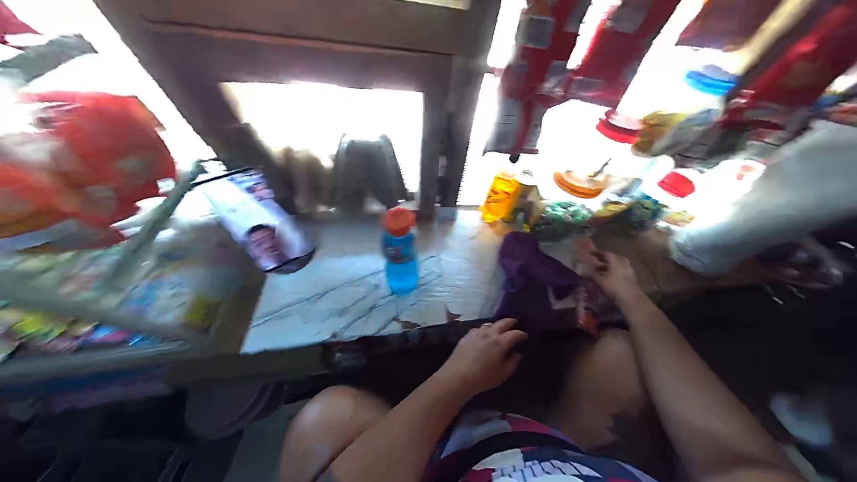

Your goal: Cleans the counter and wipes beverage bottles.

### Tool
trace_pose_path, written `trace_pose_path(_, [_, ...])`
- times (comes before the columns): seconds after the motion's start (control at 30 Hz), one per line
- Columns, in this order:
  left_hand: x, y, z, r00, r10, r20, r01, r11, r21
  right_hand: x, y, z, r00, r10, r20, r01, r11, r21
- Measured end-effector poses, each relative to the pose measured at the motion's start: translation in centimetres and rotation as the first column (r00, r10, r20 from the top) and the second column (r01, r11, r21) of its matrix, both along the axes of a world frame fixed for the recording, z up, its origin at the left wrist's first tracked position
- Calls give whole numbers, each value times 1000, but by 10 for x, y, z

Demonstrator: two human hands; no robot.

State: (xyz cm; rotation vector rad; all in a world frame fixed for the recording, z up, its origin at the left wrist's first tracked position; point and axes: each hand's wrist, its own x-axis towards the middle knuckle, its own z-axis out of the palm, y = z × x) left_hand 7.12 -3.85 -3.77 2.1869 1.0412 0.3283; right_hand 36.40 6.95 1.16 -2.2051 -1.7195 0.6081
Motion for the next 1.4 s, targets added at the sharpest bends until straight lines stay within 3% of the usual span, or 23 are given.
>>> trace_pose_path(0.1, [2,0,-2,1000,17,-5,-17,1000,18,7,6,-5,988,-107,-107,104,994,-35])
trace_pose_path(0.17, [4,-1,-9,996,45,82,-55,990,131,9,5,-4,977,-142,-161,126,986,-108])
trace_pose_path(0.23, [7,1,-15,989,52,139,-87,962,260,16,2,-9,946,-163,-279,149,986,-74])
trace_pose_path(0.33, [13,6,-22,997,36,73,-65,890,452,24,-6,-15,871,-120,-476,252,942,223])
trace_pose_path(0.43, [24,13,-28,998,52,-28,-28,838,545,23,-18,-8,849,-32,-527,342,795,502])
trace_pose_path(0.53, [30,26,-22,982,165,-91,-102,872,478,10,-31,6,839,129,-529,335,644,688])
trace_pose_path(0.6, [29,43,-10,950,259,-173,-178,908,380,-2,-40,18,799,223,-559,334,608,720])
trace_pose_path(0.7, [19,74,5,882,373,-289,-306,918,250,-25,-48,31,717,316,-622,317,647,694])
trace_pose_path(0.8, [11,87,11,835,465,-294,-405,881,244,-45,-51,30,648,386,-657,249,707,661])
trace_pose_path(0.87, [7,73,14,855,513,-77,-446,804,394,-53,-57,24,603,396,-692,216,754,620])
trace_pose_path(0.93, [2,54,21,882,394,257,-470,708,527,-59,-64,16,579,412,-704,170,783,598])
trace_pose_path(1.03, [2,23,32,811,134,570,-362,880,308,-75,-76,12,473,441,-763,98,834,543])
trace_pose_path(1.1, [8,4,30,733,171,658,-303,949,92,-93,-83,12,350,466,-813,48,857,512])
trace_pose_path(1.17, [8,-9,32,682,285,673,-297,950,-102,-107,-86,12,244,506,-827,-9,854,520])
trace_pose_path(1.23, [-5,-16,43,677,307,669,-257,950,-176,-111,-80,13,197,558,-806,-101,830,549])
trace_pose_path(1.33, [-49,-33,62,830,257,496,-280,960,-30,-109,-65,10,218,563,-797,-194,825,530])
trace_pose_path(1.4, [-88,-56,69,871,300,389,-346,937,51,-108,-57,11,256,510,-821,-184,860,477])
